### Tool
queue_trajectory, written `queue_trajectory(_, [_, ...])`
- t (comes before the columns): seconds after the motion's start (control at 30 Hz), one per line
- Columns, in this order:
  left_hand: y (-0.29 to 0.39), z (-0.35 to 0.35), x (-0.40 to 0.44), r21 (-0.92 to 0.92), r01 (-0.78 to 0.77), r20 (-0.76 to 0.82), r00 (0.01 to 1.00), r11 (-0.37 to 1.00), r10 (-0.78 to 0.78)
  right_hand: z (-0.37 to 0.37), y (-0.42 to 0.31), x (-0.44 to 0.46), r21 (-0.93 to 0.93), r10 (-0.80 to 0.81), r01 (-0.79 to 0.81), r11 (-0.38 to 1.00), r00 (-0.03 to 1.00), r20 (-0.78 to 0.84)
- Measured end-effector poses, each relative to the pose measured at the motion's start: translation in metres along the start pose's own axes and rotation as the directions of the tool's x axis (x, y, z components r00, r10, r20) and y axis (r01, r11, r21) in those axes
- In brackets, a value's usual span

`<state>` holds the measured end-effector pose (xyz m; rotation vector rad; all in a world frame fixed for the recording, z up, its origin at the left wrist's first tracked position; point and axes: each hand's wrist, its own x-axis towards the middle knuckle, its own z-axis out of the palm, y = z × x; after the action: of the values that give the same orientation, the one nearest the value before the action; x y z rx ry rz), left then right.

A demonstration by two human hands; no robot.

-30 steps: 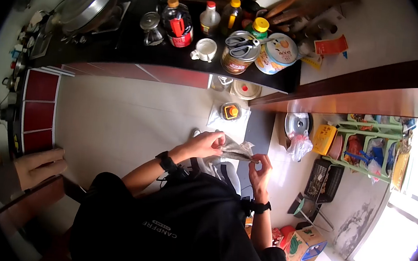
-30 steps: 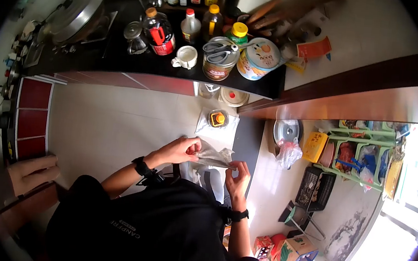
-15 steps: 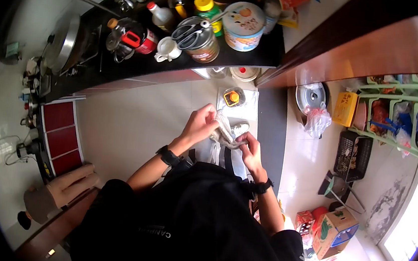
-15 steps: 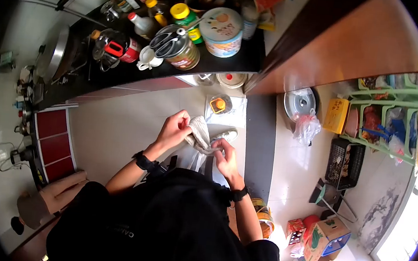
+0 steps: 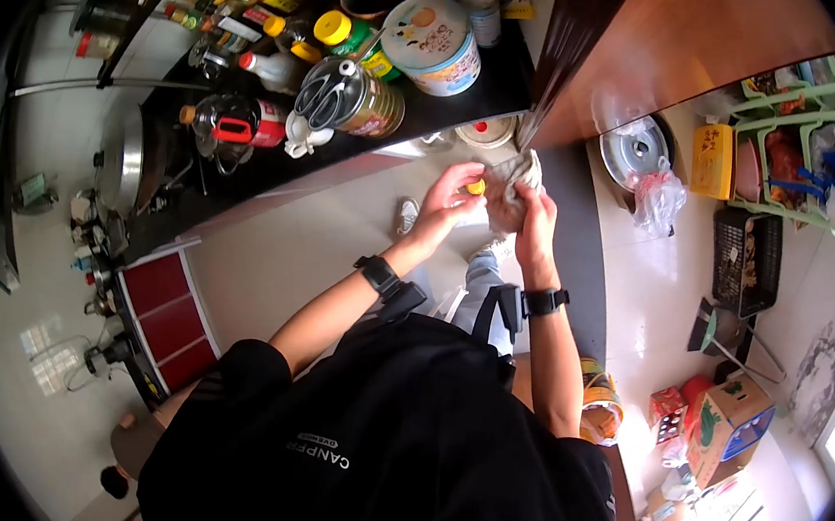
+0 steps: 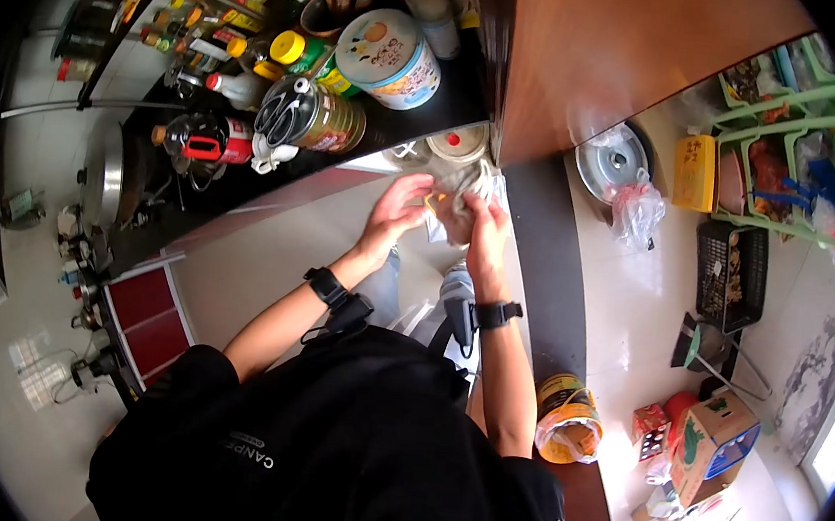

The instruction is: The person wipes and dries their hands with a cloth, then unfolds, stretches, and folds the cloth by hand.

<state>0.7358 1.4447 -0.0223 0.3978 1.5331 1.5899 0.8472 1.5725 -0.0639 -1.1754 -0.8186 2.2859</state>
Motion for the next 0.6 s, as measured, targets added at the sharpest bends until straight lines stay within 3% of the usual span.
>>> queue_trajectory(0.03, [-0.008,-0.002,0.008,0.095,-0.005,0.074,0.997,0.995,-0.002,0.001,0.001,0.015,0.039,0.093,-0.093,0.995,0.996,-0.004])
queue_trajectory(0.1, [-0.043,-0.015,0.029,0.282,-0.066,0.212,0.977,0.957,0.005,0.012,0.008,0.037,0.132,0.098,-0.091,0.987,0.994,-0.047])
queue_trajectory(0.2, [-0.050,-0.019,0.066,0.261,-0.037,0.279,0.960,0.965,-0.039,0.042,0.014,0.069,0.104,0.048,-0.035,0.994,0.990,-0.130])
queue_trajectory(0.27, [-0.060,-0.026,0.095,0.133,0.081,0.285,0.951,0.988,-0.116,0.067,0.015,0.085,-0.035,-0.038,0.030,0.999,0.970,-0.241])
queue_trajectory(0.33, [-0.055,-0.032,0.118,0.153,0.324,0.188,0.918,0.933,-0.350,0.073,0.025,0.109,-0.118,-0.122,0.103,0.988,0.979,-0.162])
queue_trajectory(0.4, [-0.062,-0.039,0.129,0.067,0.337,0.146,0.928,0.939,-0.343,0.069,0.055,0.154,-0.485,-0.384,0.248,0.839,0.900,-0.205])
queue_trajectory(0.43, [-0.067,-0.043,0.134,0.023,0.339,0.125,0.932,0.940,-0.339,0.085,0.052,0.145,-0.698,-0.502,0.185,0.692,0.819,-0.280])
queue_trajectory(0.47, [-0.071,-0.049,0.138,0.018,0.322,0.118,0.939,0.947,-0.322,0.094,0.045,0.137,-0.683,-0.420,0.135,0.718,0.866,-0.270])
queue_trajectory(0.5, [-0.075,-0.054,0.142,-0.044,0.279,0.166,0.949,0.959,-0.268,0.098,0.050,0.134,-0.778,-0.477,0.144,0.612,0.851,-0.218])
queue_trajectory(0.53, [-0.079,-0.062,0.139,0.004,0.248,0.120,0.962,0.969,-0.247,0.103,0.056,0.131,-0.857,-0.521,0.148,0.493,0.839,-0.154])
queue_trajectory(0.6, [-0.085,-0.075,0.131,0.010,0.212,0.073,0.975,0.977,-0.212,0.111,0.071,0.124,-0.893,-0.566,0.175,0.414,0.818,-0.102])
